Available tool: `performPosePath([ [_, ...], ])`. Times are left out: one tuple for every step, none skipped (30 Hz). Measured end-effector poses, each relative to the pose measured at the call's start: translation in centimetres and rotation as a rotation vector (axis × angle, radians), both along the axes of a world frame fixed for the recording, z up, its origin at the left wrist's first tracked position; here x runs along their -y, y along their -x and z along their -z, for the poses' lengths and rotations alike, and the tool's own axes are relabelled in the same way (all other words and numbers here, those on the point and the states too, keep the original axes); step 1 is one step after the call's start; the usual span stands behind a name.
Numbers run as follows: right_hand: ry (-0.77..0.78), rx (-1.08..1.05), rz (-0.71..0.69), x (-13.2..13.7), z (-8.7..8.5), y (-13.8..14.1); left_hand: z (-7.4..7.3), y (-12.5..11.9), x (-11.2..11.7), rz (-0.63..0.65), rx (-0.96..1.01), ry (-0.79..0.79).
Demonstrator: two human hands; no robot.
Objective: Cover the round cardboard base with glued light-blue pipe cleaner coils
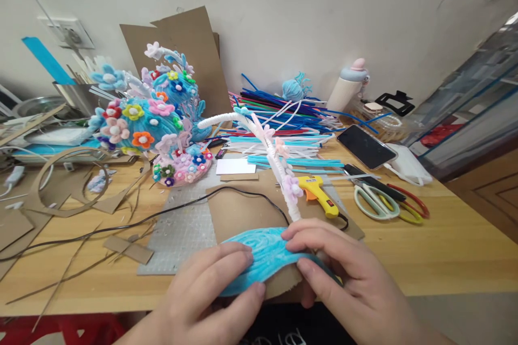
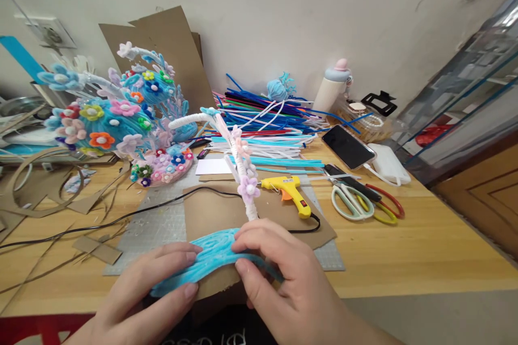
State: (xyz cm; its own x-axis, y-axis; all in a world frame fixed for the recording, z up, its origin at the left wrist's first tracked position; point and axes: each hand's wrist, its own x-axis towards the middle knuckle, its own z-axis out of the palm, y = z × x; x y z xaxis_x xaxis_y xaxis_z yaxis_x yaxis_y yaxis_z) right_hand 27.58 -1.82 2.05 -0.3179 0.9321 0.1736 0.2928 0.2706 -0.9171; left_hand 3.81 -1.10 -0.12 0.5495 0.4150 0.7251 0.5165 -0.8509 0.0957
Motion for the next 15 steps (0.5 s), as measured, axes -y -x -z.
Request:
performPosePath([
  [-0.008,0.003,0.000,0.0,0.0,0.0,-0.1,0.0,-0.1,-0.006,0.000,-0.022],
  [-0.016,0.007,0.002,0.0,-0.1,0.0,-0.2,-0.1,-0.1,-0.011,-0.003,-0.038],
  [-0.024,0.011,0.003,-0.1,-0.1,0.0,-0.3,-0.1,-0.2,-0.011,-0.014,-0.045],
  [-0.031,0.018,0.004,-0.1,-0.1,0.0,-0.3,-0.1,-0.2,-0.003,-0.030,-0.044],
  [-0.042,0.027,0.003,-0.1,-0.1,0.1,-0.4,0.0,-0.2,0.009,-0.042,-0.038],
  [-0.056,0.039,0.001,-0.1,-0.1,0.1,-0.4,0.1,-0.1,0.022,-0.050,-0.024],
  [-0.074,0.055,0.007,0.0,-0.1,0.1,-0.4,0.2,-0.1,0.031,-0.046,-0.006],
  [-0.097,0.076,0.021,0.0,-0.1,0.1,-0.4,0.4,0.0,0.035,-0.042,0.019],
  [-0.126,0.100,0.046,0.1,-0.2,0.1,-0.3,0.6,0.1,0.041,-0.039,0.044],
  [-0.163,0.123,0.075,0.2,-0.3,0.0,-0.3,0.8,0.2,0.043,-0.036,0.070],
  [-0.207,0.146,0.096,0.2,-0.4,0.0,-0.2,0.9,0.4,0.050,-0.040,0.098],
  [-0.255,0.163,0.102,0.3,-0.6,-0.1,0.0,1.0,0.5,0.063,-0.051,0.123],
  [-0.301,0.172,0.089,0.4,-0.8,-0.1,0.1,1.0,0.7,0.077,-0.053,0.141],
  [-0.339,0.175,0.064,0.5,-1.0,-0.3,0.3,0.9,0.8,0.082,-0.041,0.154],
  [-0.357,0.180,0.033,0.7,-1.3,-0.4,0.5,0.7,1.0,0.076,-0.008,0.160],
])
